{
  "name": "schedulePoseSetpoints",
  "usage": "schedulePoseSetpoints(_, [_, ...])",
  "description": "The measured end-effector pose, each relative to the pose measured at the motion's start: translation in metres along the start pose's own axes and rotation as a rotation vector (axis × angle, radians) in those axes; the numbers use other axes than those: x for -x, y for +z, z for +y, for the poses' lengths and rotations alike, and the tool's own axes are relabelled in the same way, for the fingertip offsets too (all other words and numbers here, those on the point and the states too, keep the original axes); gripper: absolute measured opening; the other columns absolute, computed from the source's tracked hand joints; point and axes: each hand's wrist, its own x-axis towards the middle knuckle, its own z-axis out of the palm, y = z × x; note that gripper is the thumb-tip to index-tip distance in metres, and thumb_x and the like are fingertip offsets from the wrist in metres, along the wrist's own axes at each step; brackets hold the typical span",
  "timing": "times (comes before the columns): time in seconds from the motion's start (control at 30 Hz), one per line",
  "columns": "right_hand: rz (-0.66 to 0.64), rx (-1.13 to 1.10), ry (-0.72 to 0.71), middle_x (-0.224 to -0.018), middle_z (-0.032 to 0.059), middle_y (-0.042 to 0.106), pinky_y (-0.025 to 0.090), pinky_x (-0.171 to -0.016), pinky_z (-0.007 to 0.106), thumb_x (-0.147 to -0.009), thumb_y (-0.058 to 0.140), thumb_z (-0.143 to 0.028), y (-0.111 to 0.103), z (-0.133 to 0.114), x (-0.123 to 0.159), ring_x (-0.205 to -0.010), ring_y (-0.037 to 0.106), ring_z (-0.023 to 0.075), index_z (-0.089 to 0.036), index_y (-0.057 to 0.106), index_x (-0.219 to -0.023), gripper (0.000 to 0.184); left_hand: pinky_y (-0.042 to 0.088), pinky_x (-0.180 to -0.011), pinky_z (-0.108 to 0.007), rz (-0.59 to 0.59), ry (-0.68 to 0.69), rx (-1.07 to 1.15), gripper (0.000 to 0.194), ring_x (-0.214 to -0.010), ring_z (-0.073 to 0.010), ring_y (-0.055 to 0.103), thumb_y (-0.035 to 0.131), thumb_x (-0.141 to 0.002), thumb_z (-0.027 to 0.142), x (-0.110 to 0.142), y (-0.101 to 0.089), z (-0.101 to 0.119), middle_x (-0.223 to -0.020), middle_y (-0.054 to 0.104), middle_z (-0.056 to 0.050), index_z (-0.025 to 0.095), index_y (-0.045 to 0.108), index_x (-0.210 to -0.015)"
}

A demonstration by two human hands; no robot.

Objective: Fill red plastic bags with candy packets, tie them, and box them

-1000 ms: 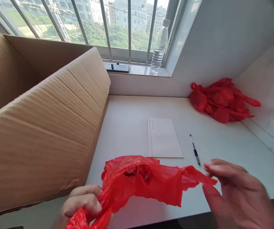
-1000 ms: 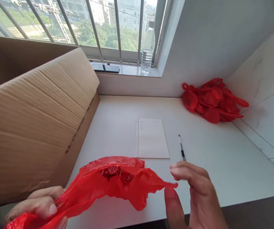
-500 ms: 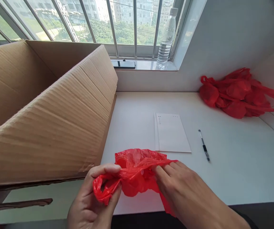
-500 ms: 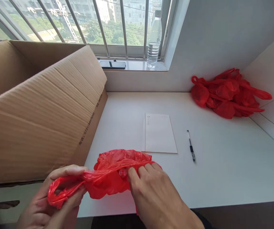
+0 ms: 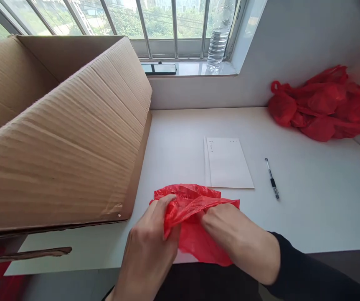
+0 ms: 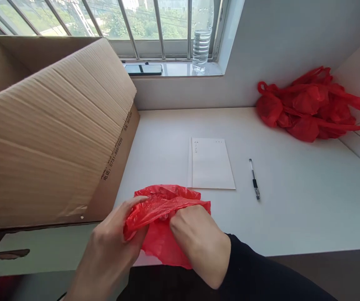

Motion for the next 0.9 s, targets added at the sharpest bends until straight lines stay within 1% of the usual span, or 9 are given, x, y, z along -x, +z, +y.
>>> schedulePoseSetpoints(0.07, [-0.155, 0.132, 0.096, -0.059, -0.0010, 0.061, 0.038, -0.047, 0.029, -0.064, 0.060, 0.011, 0.003, 0.005, -0.005, -0.049, 0.053, 0.0166, -0.021, 0.057, -0.066, 0.032, 0.044, -0.060, -0.025, -0.044, -0.074, 0.036, 0.016, -0.063, -0.0146, 0.058, 0.052, -0.095, 0.022, -0.004, 0.001, -0.006, -0.076, 0.066, 0.005, 0.027, 0.067, -0.096])
schedulePoseSetpoints(0.13, [-0.229, 0.218, 0.158, -0.054, -0.0008, 0.056, 0.029, -0.042, 0.028, -0.057, 0.060, 0.014, 0.003, 0.006, -0.010, -0.045, 0.050, 0.0165, -0.020, 0.054, -0.060, 0.035, 0.040, -0.055, -0.023, -0.029, -0.124, 0.110, 0.013, -0.056, -0.0121, 0.049, 0.055, -0.092, 0.020, -0.007, -0.002, -0.005, -0.066, 0.058, 0.007, 0.026, 0.065, -0.086])
schedulePoseSetpoints(0.2, [-0.212, 0.240, 0.164, -0.051, -0.0004, 0.052, 0.025, -0.042, 0.028, -0.058, 0.059, 0.015, 0.003, 0.003, -0.016, -0.043, 0.048, 0.0161, -0.020, 0.052, -0.058, 0.035, 0.037, -0.053, -0.023, 0.028, -0.148, 0.168, 0.014, -0.055, -0.0110, 0.043, 0.058, -0.089, 0.021, -0.011, -0.006, 0.003, -0.061, 0.050, 0.008, 0.024, 0.062, -0.076])
schedulePoseSetpoints(0.33, [-0.108, 0.278, 0.063, -0.068, 0.0038, 0.060, 0.031, -0.049, 0.031, -0.068, 0.060, 0.008, 0.017, -0.003, -0.029, -0.058, 0.055, 0.0198, -0.019, 0.058, -0.071, 0.026, 0.033, -0.047, -0.022, 0.041, -0.250, 0.307, 0.031, -0.052, -0.0097, 0.035, 0.063, -0.084, 0.030, -0.021, -0.015, 0.020, -0.057, 0.039, 0.006, 0.021, 0.048, -0.060])
schedulePoseSetpoints(0.5, [-0.037, 0.311, 0.047, -0.082, 0.0068, 0.061, 0.038, -0.060, 0.037, -0.073, 0.063, 0.000, 0.038, 0.004, -0.043, -0.079, 0.057, 0.0267, -0.018, 0.058, -0.083, 0.021, 0.046, -0.052, -0.022, -0.039, -0.377, 0.482, 0.025, -0.061, -0.0145, 0.056, 0.071, -0.082, 0.040, -0.030, -0.020, 0.023, -0.066, 0.057, 0.003, 0.020, 0.060, -0.073])
schedulePoseSetpoints(0.57, [-0.024, 0.310, 0.055, -0.084, 0.0063, 0.062, 0.040, -0.063, 0.037, -0.079, 0.057, 0.002, 0.036, 0.007, -0.043, -0.080, 0.057, 0.0256, -0.018, 0.058, -0.088, 0.022, 0.051, -0.056, -0.022, -0.056, -0.367, 0.528, 0.022, -0.066, -0.0168, 0.063, 0.074, -0.082, 0.040, -0.030, -0.021, 0.019, -0.072, 0.064, 0.001, 0.020, 0.068, -0.088])
schedulePoseSetpoints(0.67, [-0.028, 0.306, 0.053, -0.087, 0.0070, 0.062, 0.043, -0.066, 0.037, -0.084, 0.051, 0.004, 0.024, 0.009, -0.036, -0.081, 0.058, 0.0248, -0.017, 0.058, -0.090, 0.023, 0.051, -0.057, -0.021, -0.048, -0.330, 0.543, 0.030, -0.059, -0.0134, 0.061, 0.076, -0.082, 0.036, -0.028, -0.023, 0.012, -0.068, 0.065, 0.004, 0.022, 0.070, -0.108])
schedulePoseSetpoints(0.8, [-0.023, 0.298, 0.078, -0.090, 0.0072, 0.063, 0.045, -0.059, 0.036, -0.079, 0.055, 0.003, 0.015, 0.002, -0.026, -0.078, 0.059, 0.0252, -0.016, 0.059, -0.095, 0.026, 0.051, -0.062, -0.018, -0.038, -0.313, 0.588, 0.025, -0.067, -0.0132, 0.064, 0.074, -0.086, 0.037, -0.025, -0.023, 0.009, -0.079, 0.069, 0.002, 0.023, 0.069, -0.106])
schedulePoseSetpoints(0.9, [0.010, 0.283, 0.020, -0.099, 0.0084, 0.064, 0.050, -0.064, 0.038, -0.075, 0.057, 0.002, 0.021, -0.005, -0.024, -0.085, 0.061, 0.0272, -0.015, 0.059, -0.105, 0.035, 0.054, -0.070, -0.020, -0.063, -0.348, 0.641, 0.033, -0.076, -0.0146, 0.066, 0.074, -0.086, 0.048, -0.026, -0.022, 0.010, -0.094, 0.072, 0.000, 0.023, 0.068, -0.108])
